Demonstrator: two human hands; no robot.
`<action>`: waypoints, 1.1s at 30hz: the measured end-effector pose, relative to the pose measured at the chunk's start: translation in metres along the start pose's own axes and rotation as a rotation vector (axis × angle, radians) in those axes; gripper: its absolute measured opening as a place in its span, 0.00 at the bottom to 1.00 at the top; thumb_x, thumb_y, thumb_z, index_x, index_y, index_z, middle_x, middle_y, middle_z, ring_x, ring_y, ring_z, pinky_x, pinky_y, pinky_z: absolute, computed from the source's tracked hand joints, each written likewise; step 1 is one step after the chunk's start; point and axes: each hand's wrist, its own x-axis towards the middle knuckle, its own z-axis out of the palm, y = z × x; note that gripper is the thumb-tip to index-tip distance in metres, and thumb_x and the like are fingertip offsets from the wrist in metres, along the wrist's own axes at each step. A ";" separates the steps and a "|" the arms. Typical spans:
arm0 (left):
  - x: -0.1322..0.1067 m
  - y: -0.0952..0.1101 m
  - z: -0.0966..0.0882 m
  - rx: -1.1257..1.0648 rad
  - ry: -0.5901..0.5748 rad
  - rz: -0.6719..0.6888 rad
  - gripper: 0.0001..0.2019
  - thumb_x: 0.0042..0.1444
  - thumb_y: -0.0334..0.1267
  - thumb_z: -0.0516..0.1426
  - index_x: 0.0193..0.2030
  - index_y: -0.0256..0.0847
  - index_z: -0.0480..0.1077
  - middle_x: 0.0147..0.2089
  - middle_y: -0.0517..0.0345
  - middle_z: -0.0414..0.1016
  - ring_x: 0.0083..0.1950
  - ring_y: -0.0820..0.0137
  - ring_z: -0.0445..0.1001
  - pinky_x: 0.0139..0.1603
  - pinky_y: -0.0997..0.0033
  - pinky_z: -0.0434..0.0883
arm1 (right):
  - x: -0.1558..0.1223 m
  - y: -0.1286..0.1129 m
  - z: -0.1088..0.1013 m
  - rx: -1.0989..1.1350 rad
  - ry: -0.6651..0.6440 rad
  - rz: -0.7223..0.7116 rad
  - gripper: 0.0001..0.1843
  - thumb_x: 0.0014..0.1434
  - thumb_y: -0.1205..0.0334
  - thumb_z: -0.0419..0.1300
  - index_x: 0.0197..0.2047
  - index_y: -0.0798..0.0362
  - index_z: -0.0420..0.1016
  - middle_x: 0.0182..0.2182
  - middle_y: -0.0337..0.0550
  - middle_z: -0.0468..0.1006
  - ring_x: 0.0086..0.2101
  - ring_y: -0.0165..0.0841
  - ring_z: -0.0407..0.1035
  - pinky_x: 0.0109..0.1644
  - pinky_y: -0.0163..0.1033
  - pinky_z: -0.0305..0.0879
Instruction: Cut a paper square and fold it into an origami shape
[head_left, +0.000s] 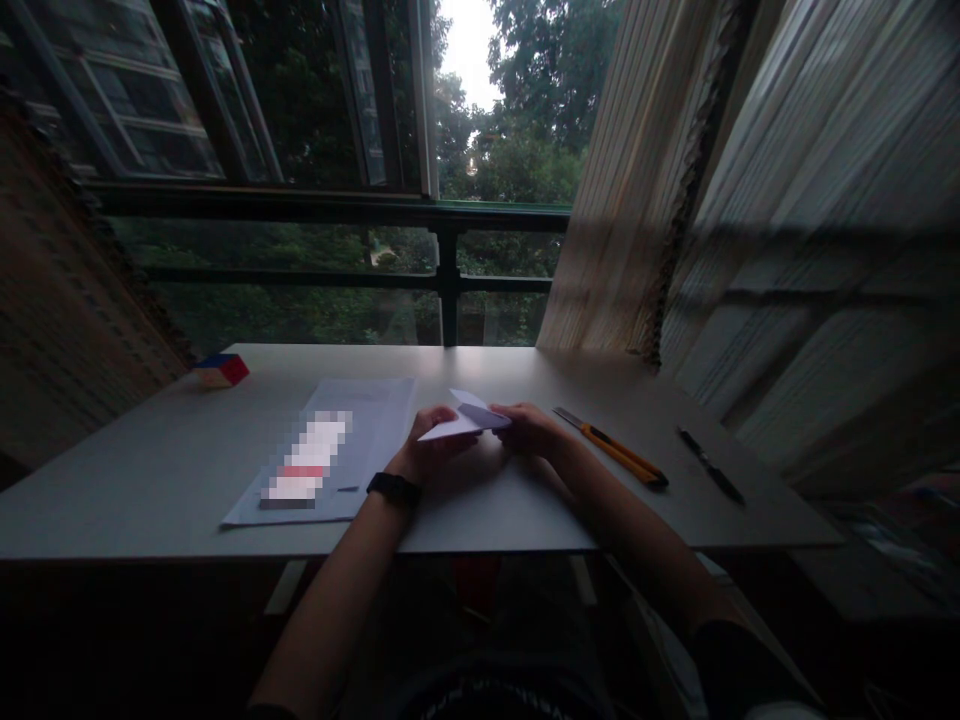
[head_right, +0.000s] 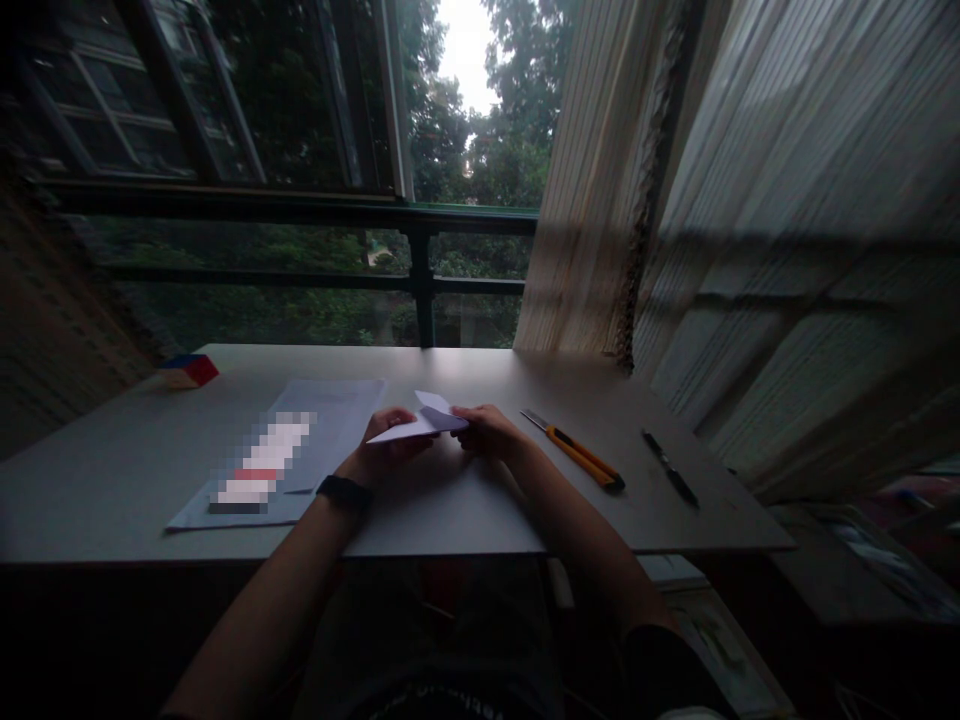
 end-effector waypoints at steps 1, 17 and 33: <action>0.000 0.000 0.000 -0.020 -0.006 -0.013 0.08 0.48 0.34 0.50 0.31 0.33 0.68 0.24 0.52 0.70 0.26 0.70 0.70 0.32 0.70 0.70 | 0.000 0.000 -0.001 -0.010 -0.004 -0.002 0.16 0.50 0.52 0.60 0.23 0.56 0.64 0.13 0.33 0.61 0.12 0.22 0.51 0.14 0.29 0.44; 0.006 -0.004 -0.001 0.010 0.064 -0.026 0.08 0.51 0.35 0.52 0.31 0.32 0.69 0.22 0.54 0.70 0.22 0.71 0.68 0.24 0.73 0.66 | -0.013 -0.011 0.003 -0.051 -0.043 0.028 0.15 0.49 0.54 0.61 0.24 0.59 0.67 0.16 0.38 0.68 0.15 0.22 0.56 0.17 0.29 0.50; -0.001 0.002 0.004 0.065 0.016 -0.056 0.15 0.50 0.46 0.52 0.25 0.35 0.68 0.19 0.54 0.69 0.19 0.71 0.65 0.22 0.72 0.62 | -0.014 -0.012 0.003 -0.235 -0.082 -0.023 0.17 0.47 0.56 0.64 0.19 0.60 0.68 0.12 0.36 0.66 0.14 0.21 0.57 0.15 0.28 0.50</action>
